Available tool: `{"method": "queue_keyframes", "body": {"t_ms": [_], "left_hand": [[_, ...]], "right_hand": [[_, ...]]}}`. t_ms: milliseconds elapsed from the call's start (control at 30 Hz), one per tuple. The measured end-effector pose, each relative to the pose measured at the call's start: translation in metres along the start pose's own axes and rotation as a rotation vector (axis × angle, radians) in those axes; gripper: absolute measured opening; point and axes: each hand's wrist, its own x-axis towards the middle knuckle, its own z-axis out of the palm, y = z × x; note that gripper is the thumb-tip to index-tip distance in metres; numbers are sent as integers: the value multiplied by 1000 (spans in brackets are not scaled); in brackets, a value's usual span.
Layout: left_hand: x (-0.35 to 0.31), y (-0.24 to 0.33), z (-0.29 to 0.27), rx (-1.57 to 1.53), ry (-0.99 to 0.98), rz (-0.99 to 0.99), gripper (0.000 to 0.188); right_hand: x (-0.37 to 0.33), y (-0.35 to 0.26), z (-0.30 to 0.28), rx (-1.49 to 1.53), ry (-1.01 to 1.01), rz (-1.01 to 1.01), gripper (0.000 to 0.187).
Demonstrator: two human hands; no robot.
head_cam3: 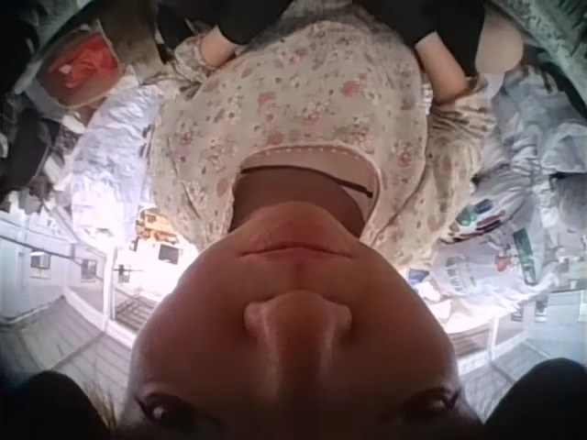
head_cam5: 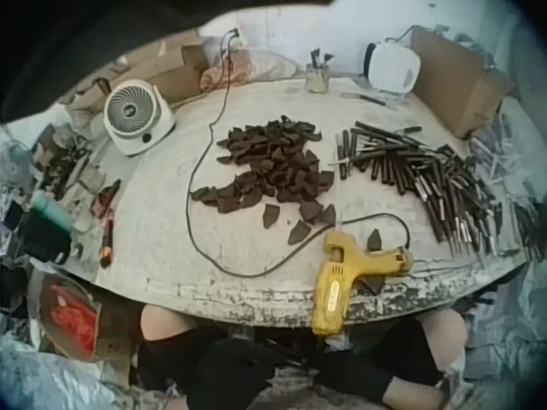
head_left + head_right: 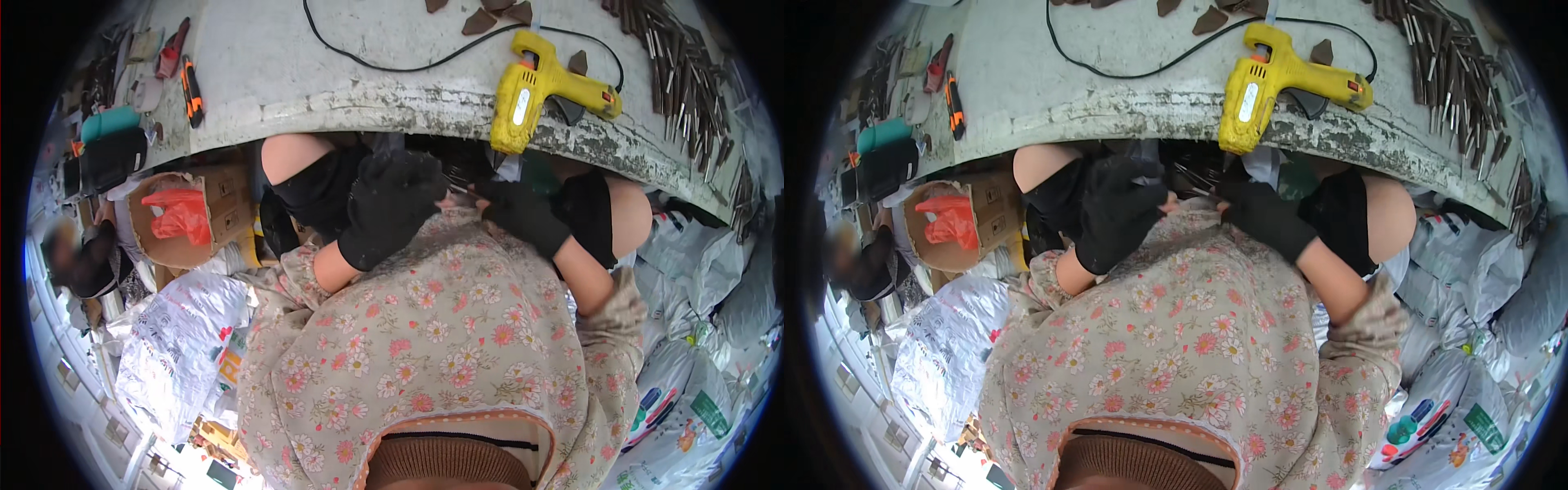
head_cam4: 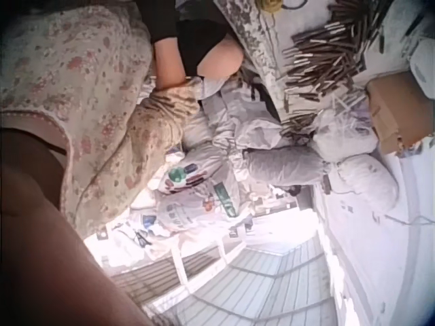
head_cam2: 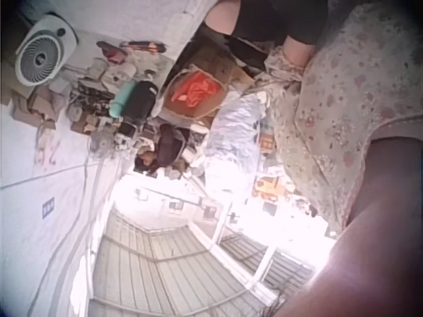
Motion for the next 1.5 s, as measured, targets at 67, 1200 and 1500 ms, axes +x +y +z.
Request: {"method": "queue_keyframes", "body": {"t_ms": [67,1200,1500], "left_hand": [[13,-5,-3,33,81,-26,19],[-11,10,51,-610,84,-443,15],[-18,27,59,-1155,-113,-905,20]], "right_hand": [[24,41,8,-127,-176,231,38],[33,5,-296,-1122,490,900,38],[-9,71,-306,-1403,401,387,41]]}}
